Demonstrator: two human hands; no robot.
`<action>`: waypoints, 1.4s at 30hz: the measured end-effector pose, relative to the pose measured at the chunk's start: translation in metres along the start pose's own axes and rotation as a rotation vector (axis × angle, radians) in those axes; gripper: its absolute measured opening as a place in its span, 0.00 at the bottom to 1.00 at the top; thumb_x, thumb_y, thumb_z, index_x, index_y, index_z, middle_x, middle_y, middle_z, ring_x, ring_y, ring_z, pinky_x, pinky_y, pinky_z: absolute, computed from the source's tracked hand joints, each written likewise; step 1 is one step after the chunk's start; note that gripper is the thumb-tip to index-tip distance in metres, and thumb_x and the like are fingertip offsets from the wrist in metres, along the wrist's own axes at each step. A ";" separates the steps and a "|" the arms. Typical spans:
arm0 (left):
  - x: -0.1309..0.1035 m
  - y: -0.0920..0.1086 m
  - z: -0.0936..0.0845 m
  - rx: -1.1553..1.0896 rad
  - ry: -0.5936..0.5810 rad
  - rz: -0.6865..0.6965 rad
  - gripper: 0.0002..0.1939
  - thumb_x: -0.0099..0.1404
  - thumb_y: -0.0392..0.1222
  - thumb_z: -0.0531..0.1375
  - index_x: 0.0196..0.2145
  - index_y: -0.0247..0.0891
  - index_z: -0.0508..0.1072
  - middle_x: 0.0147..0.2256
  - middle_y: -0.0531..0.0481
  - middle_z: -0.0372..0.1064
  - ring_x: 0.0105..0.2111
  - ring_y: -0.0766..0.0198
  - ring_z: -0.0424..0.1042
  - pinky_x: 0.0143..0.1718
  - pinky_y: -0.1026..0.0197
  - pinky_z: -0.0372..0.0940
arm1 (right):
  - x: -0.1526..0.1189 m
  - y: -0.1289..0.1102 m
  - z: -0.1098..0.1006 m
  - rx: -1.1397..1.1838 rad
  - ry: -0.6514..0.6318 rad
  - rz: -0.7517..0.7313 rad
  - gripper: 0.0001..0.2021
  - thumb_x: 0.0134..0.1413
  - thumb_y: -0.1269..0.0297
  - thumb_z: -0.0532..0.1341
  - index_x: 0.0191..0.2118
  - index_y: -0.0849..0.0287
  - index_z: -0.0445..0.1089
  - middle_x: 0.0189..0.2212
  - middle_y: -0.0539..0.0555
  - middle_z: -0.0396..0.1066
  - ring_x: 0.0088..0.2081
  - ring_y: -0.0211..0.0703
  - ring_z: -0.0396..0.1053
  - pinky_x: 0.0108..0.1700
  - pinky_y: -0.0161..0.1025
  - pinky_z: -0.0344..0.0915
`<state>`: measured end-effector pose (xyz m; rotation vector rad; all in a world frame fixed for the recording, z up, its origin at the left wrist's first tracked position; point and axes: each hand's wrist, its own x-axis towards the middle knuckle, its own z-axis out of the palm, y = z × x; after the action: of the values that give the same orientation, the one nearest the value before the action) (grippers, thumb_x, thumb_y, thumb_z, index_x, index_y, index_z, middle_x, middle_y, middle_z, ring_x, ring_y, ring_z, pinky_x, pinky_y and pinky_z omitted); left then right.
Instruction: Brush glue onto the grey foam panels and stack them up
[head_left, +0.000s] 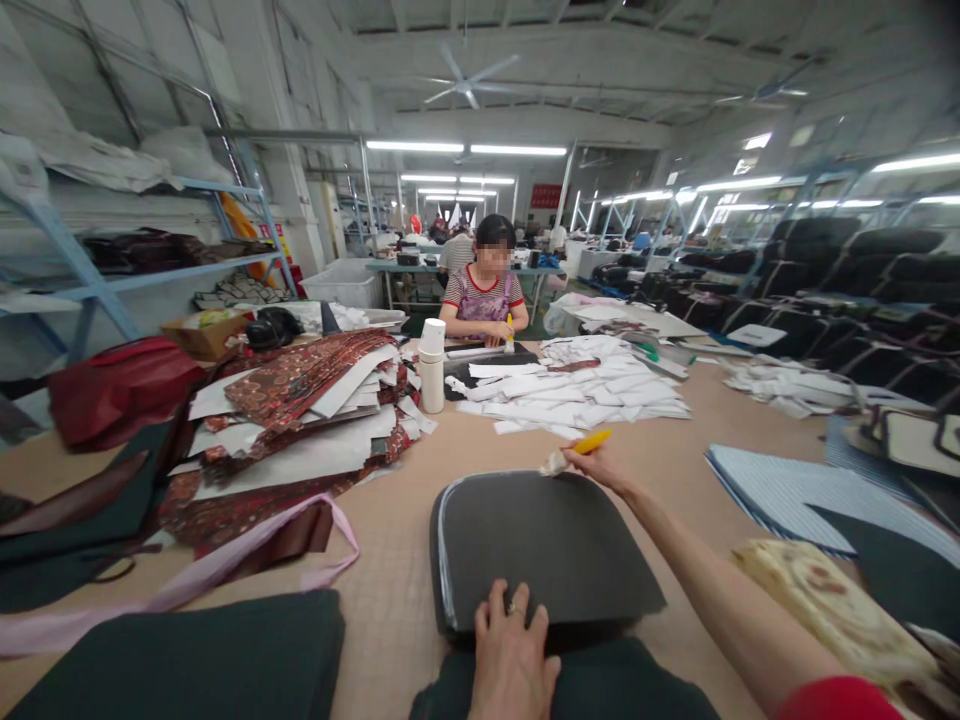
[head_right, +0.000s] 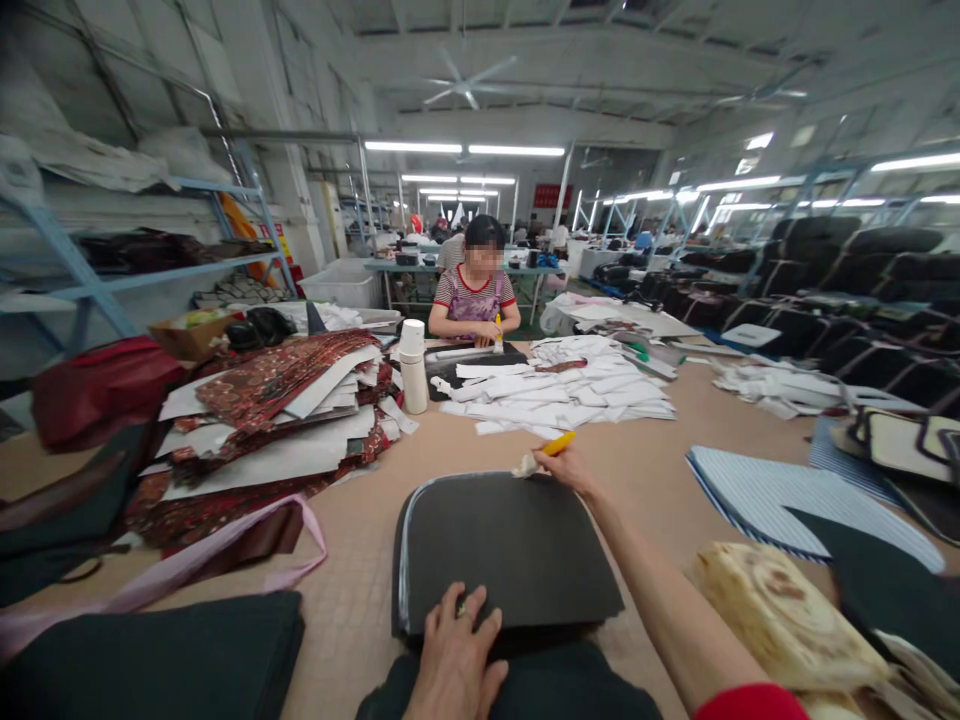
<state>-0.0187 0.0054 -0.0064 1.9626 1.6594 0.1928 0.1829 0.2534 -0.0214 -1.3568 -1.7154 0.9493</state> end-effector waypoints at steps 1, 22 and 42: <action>0.001 -0.001 0.002 0.013 0.009 0.005 0.25 0.59 0.49 0.53 0.54 0.44 0.65 0.60 0.46 0.54 0.60 0.43 0.47 0.57 0.40 0.48 | -0.003 0.003 -0.010 -0.015 0.034 0.010 0.16 0.37 0.50 0.60 0.23 0.60 0.68 0.15 0.48 0.62 0.20 0.37 0.59 0.24 0.36 0.56; 0.003 -0.002 0.013 0.081 0.141 0.024 0.20 0.61 0.45 0.51 0.51 0.48 0.68 0.58 0.51 0.59 0.59 0.49 0.52 0.55 0.47 0.51 | -0.035 0.014 -0.021 -0.162 0.326 0.114 0.15 0.44 0.54 0.54 0.29 0.60 0.72 0.18 0.50 0.70 0.22 0.41 0.68 0.26 0.34 0.61; -0.002 0.009 -0.002 0.189 0.133 0.073 0.19 0.61 0.40 0.52 0.50 0.44 0.69 0.56 0.46 0.60 0.56 0.50 0.53 0.52 0.48 0.54 | -0.206 -0.004 -0.042 -0.393 0.439 0.207 0.17 0.50 0.54 0.53 0.34 0.58 0.73 0.21 0.54 0.74 0.27 0.47 0.72 0.29 0.38 0.63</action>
<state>-0.0121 0.0029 0.0002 2.1952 1.7460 0.2051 0.2530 0.0549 -0.0199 -1.8662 -1.4825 0.3780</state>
